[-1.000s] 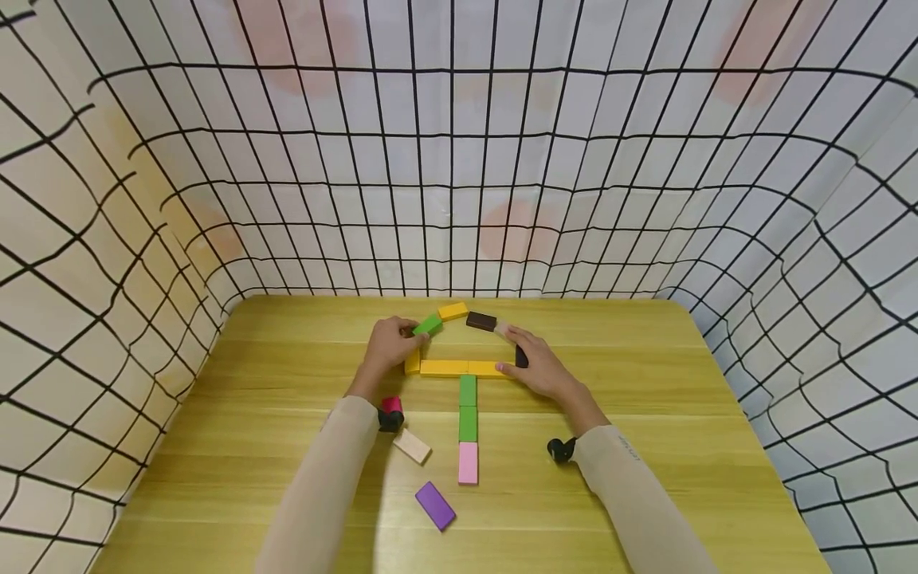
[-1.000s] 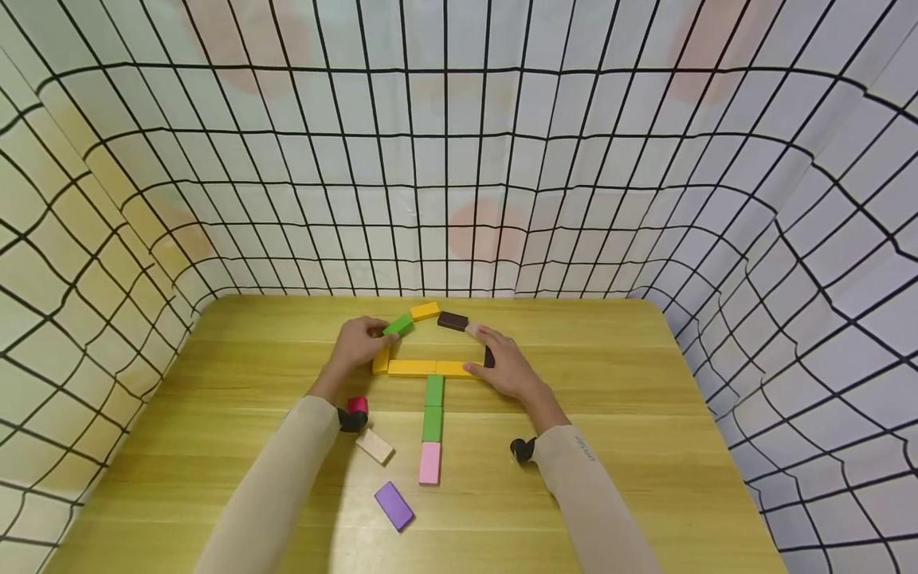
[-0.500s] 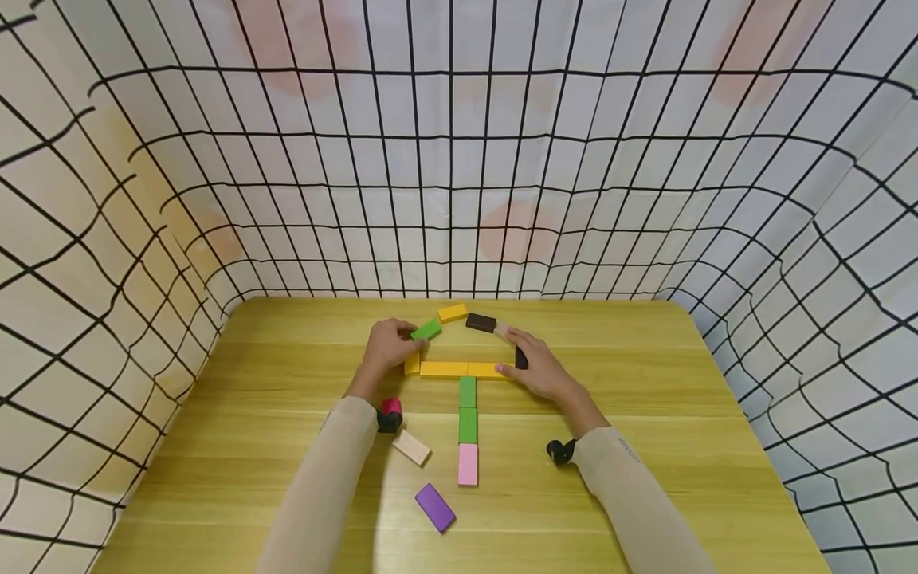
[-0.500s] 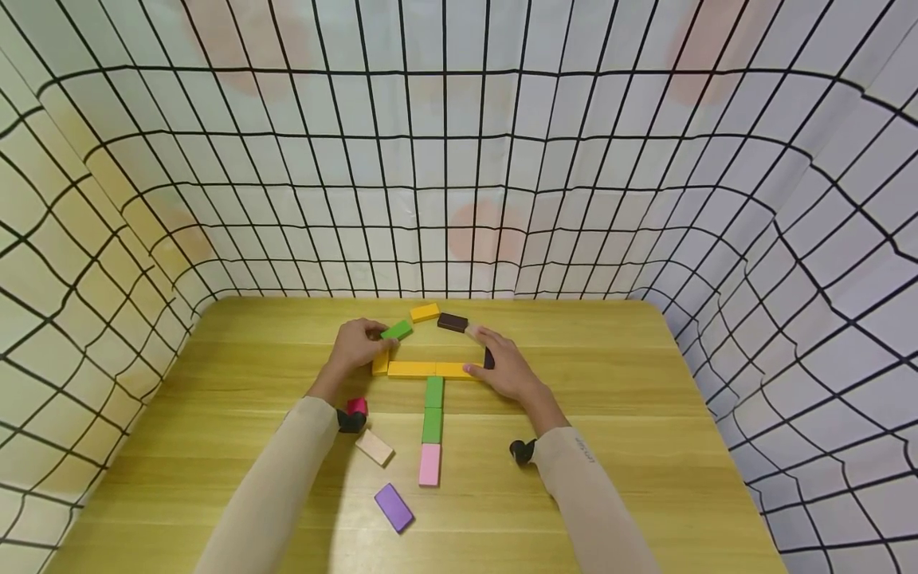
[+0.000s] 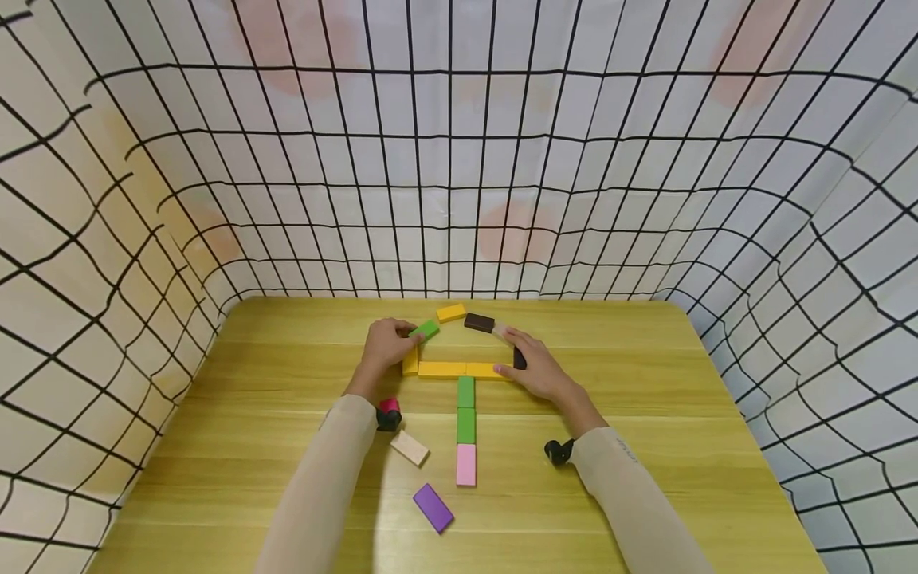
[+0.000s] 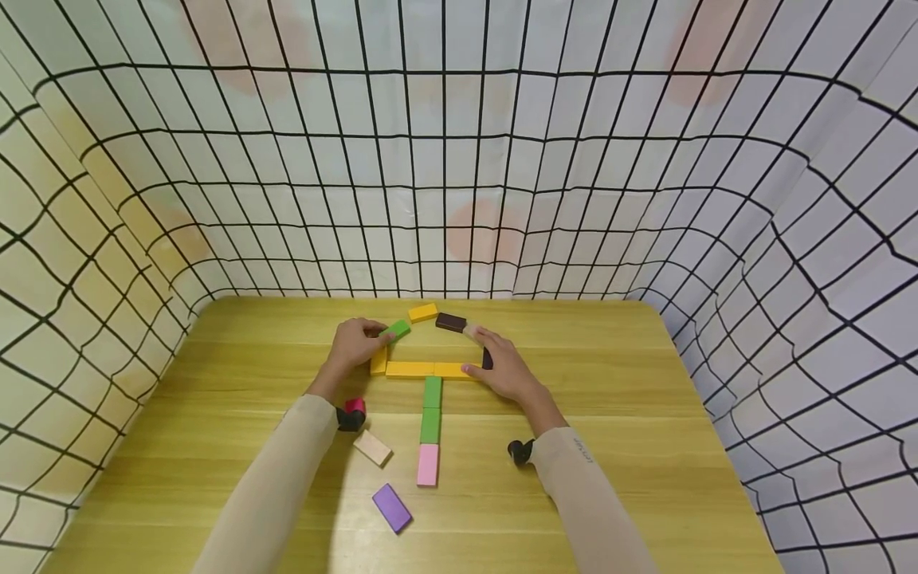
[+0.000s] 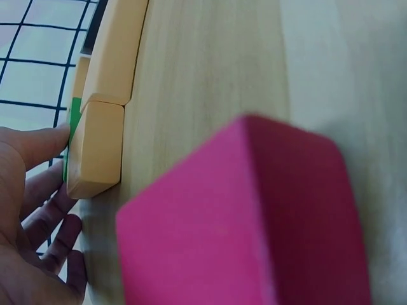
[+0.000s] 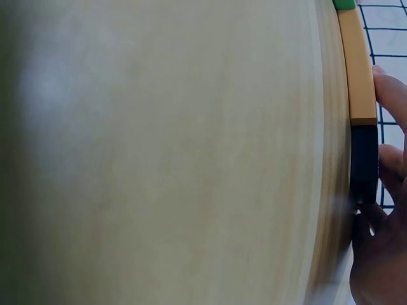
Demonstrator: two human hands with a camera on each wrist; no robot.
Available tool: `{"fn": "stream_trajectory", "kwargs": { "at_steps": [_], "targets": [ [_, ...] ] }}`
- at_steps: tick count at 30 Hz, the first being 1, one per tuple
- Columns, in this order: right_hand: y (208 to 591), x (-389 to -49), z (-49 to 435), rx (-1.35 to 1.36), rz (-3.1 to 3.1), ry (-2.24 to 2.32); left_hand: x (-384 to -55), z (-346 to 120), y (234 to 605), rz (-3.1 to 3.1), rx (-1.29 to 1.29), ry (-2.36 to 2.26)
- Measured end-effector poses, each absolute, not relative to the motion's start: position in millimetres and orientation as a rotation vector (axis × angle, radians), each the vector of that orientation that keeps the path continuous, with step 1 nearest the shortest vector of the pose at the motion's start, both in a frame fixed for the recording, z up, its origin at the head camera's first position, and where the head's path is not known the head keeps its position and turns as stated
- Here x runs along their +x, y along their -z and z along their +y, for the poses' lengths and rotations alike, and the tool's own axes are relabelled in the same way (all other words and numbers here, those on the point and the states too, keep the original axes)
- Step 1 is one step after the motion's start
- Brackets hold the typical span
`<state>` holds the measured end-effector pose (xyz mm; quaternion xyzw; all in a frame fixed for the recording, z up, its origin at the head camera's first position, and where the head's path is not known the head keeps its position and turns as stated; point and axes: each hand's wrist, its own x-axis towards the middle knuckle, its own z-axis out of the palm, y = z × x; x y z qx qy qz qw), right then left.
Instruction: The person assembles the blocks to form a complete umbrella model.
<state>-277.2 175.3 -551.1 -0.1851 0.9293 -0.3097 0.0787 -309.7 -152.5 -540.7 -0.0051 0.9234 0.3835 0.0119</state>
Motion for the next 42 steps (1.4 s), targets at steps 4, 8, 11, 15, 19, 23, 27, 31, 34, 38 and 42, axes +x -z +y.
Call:
{"fn": "stream_trajectory", "kwargs": {
  "at_steps": [4, 8, 11, 15, 19, 23, 27, 31, 34, 38, 42],
  "targets": [
    [550.2, -278.2, 175.5, -0.557, 2.786, 0.922, -309.9, -152.9, 539.4, 2.889, 0.006, -1.192],
    [550.4, -278.0, 175.5, -0.552, 2.788, 0.916, -307.8, -153.0, 538.5, 2.888, 0.014, -1.192],
    [550.8, -277.6, 175.4, -0.554, 2.791, 0.92, -307.0, -152.9, 538.4, 2.874, -0.003, -1.202],
    [551.1, -276.8, 174.6, -0.557, 2.792, 0.927, -305.9, -153.3, 538.9, 2.87, -0.019, -1.209],
    [551.8, -277.4, 174.3, -0.55, 2.789, 0.929, -305.3, -154.0, 538.7, 2.887, -0.007, -1.197],
    [552.2, -277.8, 174.6, -0.539, 2.782, 0.922, -305.3, -154.3, 538.1, 2.878, -0.007, -1.205],
    [552.1, -277.8, 175.0, -0.535, 2.779, 0.918, -304.8, -154.7, 539.4, 2.872, -0.012, -1.208],
    [552.0, -278.6, 175.3, -0.546, 2.781, 0.923, -304.7, -154.8, 539.3, 2.87, -0.021, -1.218],
    [551.7, -279.0, 175.2, -0.556, 2.786, 0.925, -304.7, -154.3, 538.8, 2.873, -0.031, -1.226],
    [550.5, -277.8, 175.3, -0.56, 2.795, 0.925, -304.2, -153.6, 538.1, 2.877, -0.032, -1.223],
    [550.8, -276.0, 174.7, -0.552, 2.796, 0.918, -303.5, -153.7, 539.3, 2.879, -0.03, -1.224]
  ]
}}
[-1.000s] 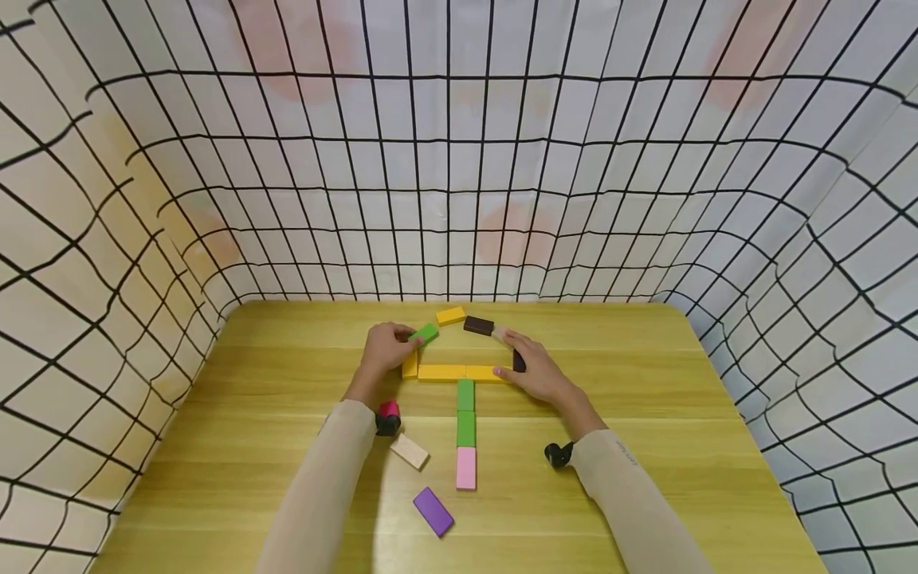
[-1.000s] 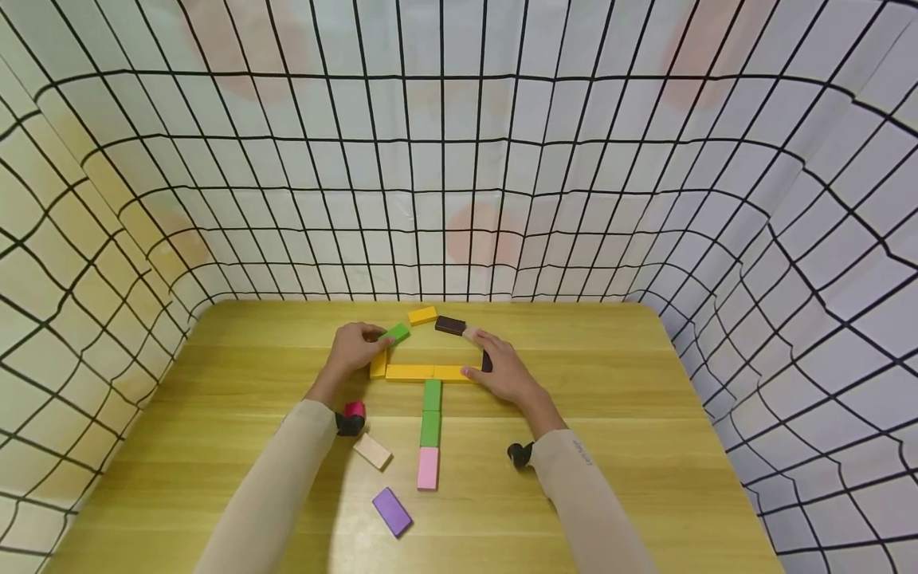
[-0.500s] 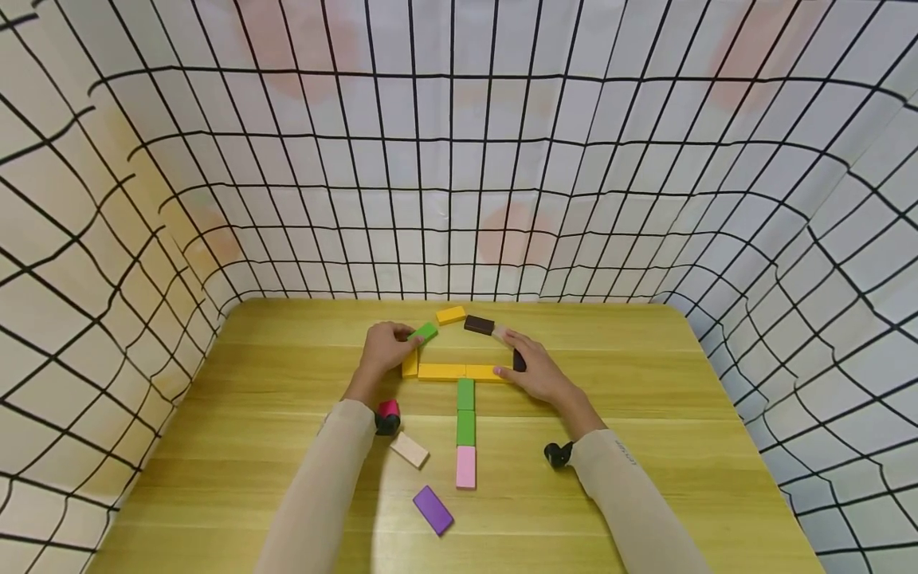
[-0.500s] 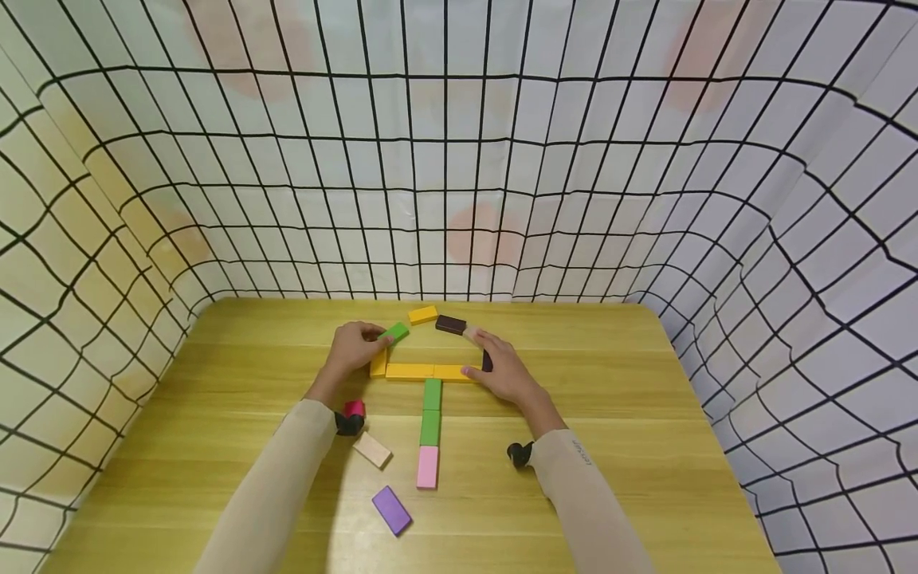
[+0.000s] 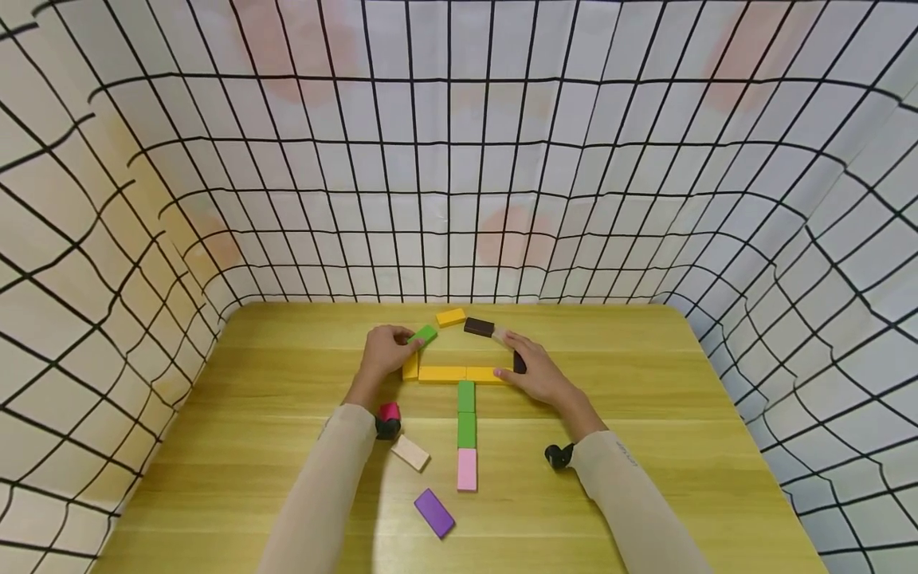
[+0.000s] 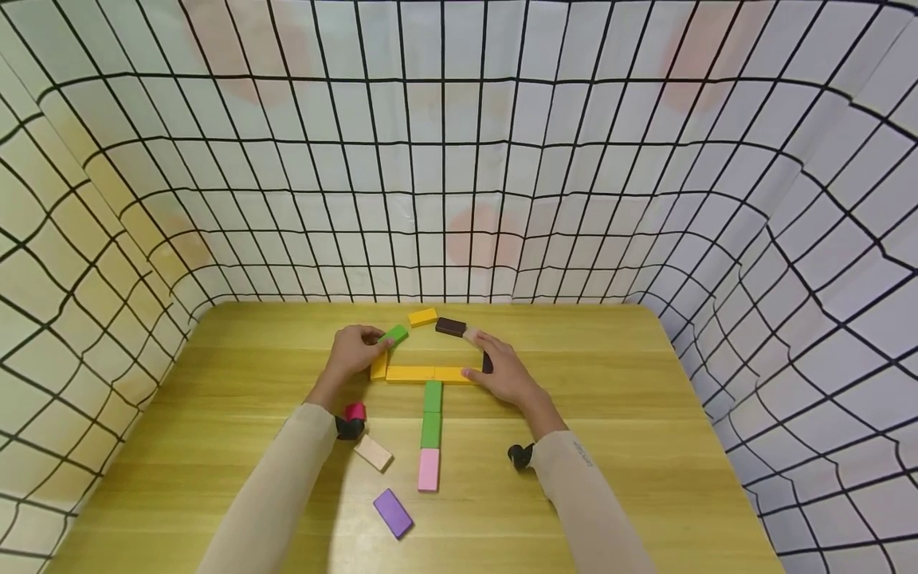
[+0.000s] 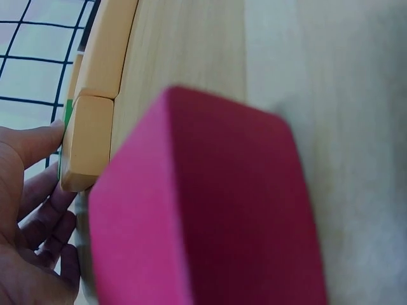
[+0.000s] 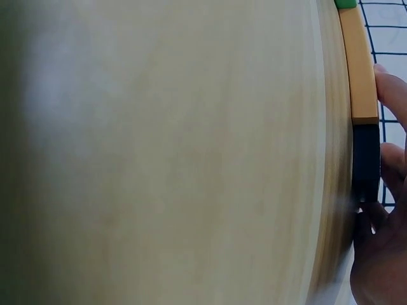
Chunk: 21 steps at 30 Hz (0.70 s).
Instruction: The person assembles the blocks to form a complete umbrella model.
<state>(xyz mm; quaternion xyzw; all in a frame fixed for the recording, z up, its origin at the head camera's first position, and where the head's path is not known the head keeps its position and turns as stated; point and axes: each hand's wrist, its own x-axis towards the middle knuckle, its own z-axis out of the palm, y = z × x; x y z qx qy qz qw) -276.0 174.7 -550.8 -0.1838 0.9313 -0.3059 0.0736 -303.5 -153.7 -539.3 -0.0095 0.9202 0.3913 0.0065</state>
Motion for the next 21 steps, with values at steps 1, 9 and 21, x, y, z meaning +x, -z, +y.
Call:
{"fn": "stream_trajectory", "kwargs": {
  "at_steps": [1, 9, 21],
  "targets": [
    [551.0, -275.4, 174.4, -0.55, 2.793, 0.92, -303.2, -153.8, 540.3, 2.88, -0.032, -1.226],
    [551.4, -273.6, 173.0, -0.535, 2.78, 0.934, -303.7, -154.7, 546.6, 2.889, -0.025, -1.234],
    [550.4, -275.9, 174.1, -0.548, 2.789, 0.941, -306.5, -154.9, 538.4, 2.857, 0.007, -1.281]
  ]
}}
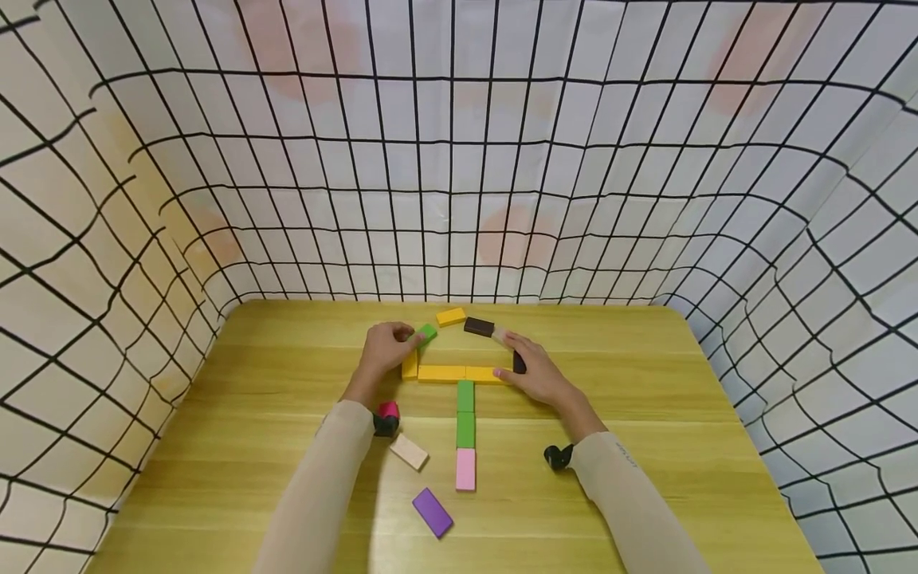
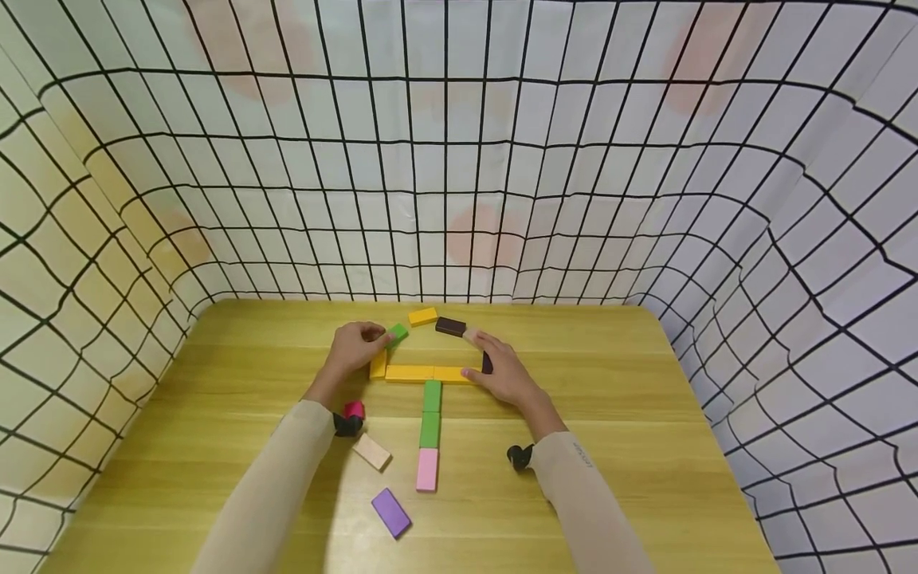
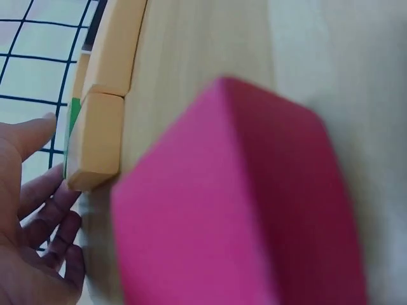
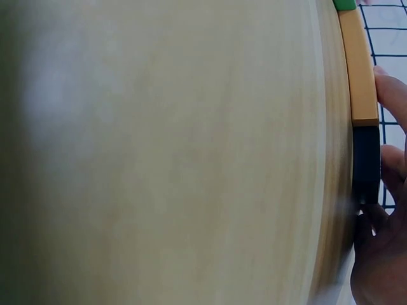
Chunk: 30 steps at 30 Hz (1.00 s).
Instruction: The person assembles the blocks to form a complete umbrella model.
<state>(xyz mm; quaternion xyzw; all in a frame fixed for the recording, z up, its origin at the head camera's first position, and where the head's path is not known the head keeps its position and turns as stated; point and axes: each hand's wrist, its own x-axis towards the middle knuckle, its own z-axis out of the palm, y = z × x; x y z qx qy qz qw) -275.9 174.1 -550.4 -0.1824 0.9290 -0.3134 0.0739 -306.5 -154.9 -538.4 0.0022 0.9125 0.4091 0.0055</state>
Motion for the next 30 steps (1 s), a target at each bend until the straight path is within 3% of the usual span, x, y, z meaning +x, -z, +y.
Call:
{"fn": "stream_trajectory", "kwargs": {
  "at_steps": [12, 18, 30],
  "targets": [
    [551.9, -274.4, 175.8, -0.541, 2.781, 0.923, -323.5, -131.7, 530.8, 2.926, 0.207, -1.292],
    [552.2, -276.8, 173.1, -0.562, 2.789, 0.924, -330.0, -123.1, 536.0, 2.94, 0.186, -1.198],
    [554.5, -276.5, 175.4, -0.531, 2.777, 0.953, -324.6, -105.7, 533.6, 2.978, 0.527, -0.649]
  ]
}}
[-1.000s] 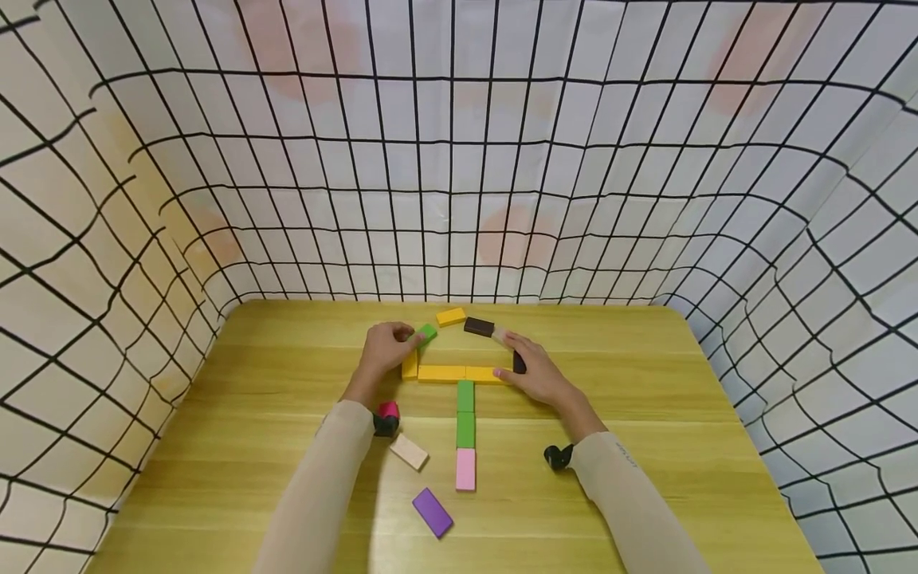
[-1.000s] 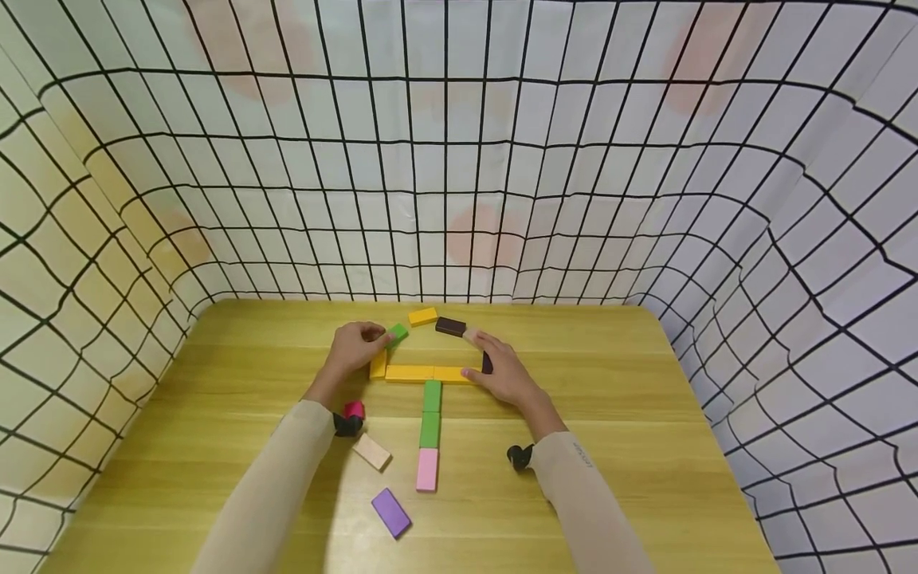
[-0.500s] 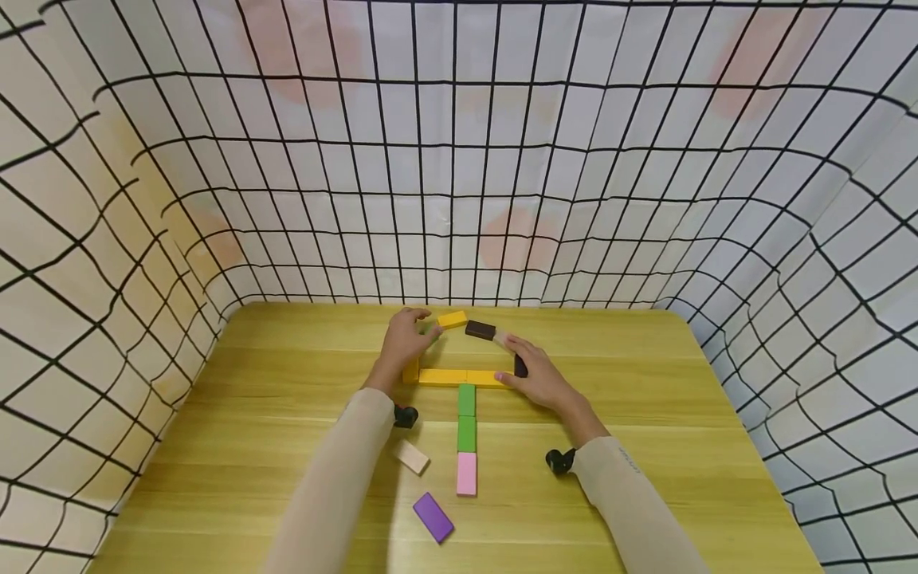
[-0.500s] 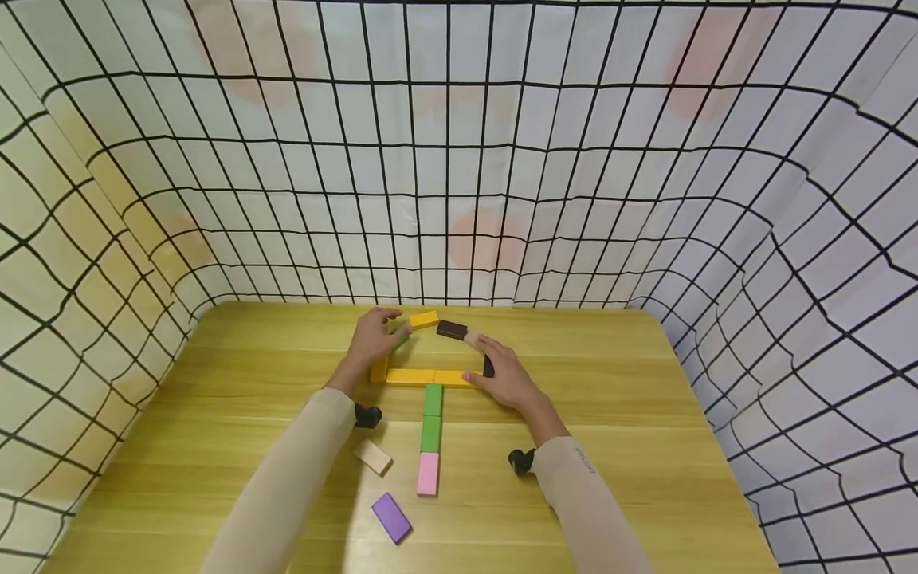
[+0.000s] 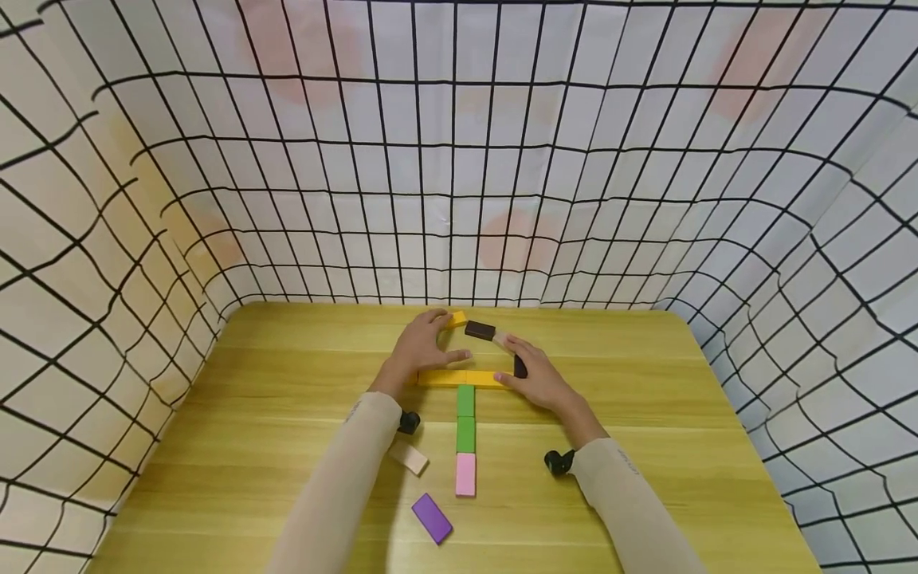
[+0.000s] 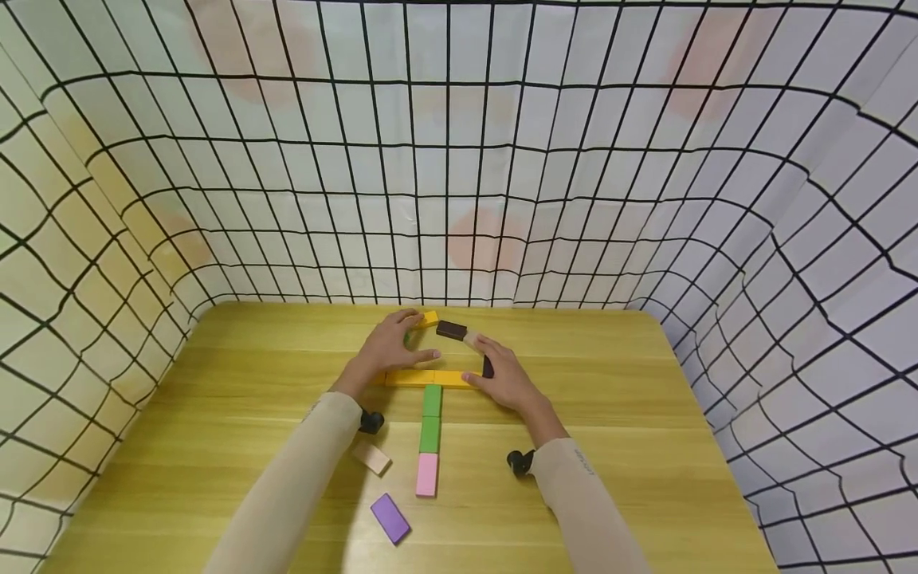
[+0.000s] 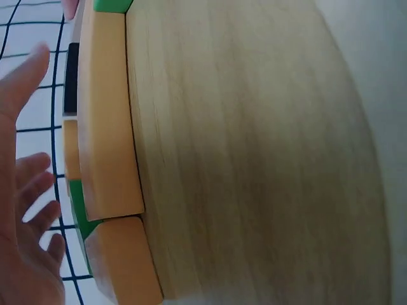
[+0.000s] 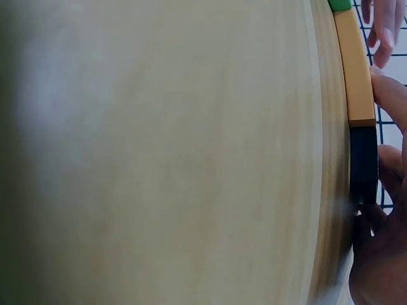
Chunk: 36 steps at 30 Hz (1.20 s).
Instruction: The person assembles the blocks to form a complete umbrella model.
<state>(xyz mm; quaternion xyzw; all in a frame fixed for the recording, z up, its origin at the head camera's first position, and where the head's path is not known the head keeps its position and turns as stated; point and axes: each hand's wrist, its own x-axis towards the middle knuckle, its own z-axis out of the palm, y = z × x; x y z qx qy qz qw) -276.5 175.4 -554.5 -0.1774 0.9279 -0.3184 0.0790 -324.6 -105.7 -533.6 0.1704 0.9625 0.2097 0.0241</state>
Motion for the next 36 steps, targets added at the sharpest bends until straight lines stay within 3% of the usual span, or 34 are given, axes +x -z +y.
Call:
{"fn": "stream_trajectory", "kwargs": {
  "at_steps": [7, 36],
  "targets": [
    [555.4, -276.3, 174.5, -0.536, 2.779, 0.932, -319.5, -105.1, 531.5, 2.941, 0.556, -0.49],
    [552.9, -276.6, 174.6, -0.53, 2.78, 0.94, -308.5, -111.7, 527.4, 2.908, 0.61, -0.563]
  ]
}}
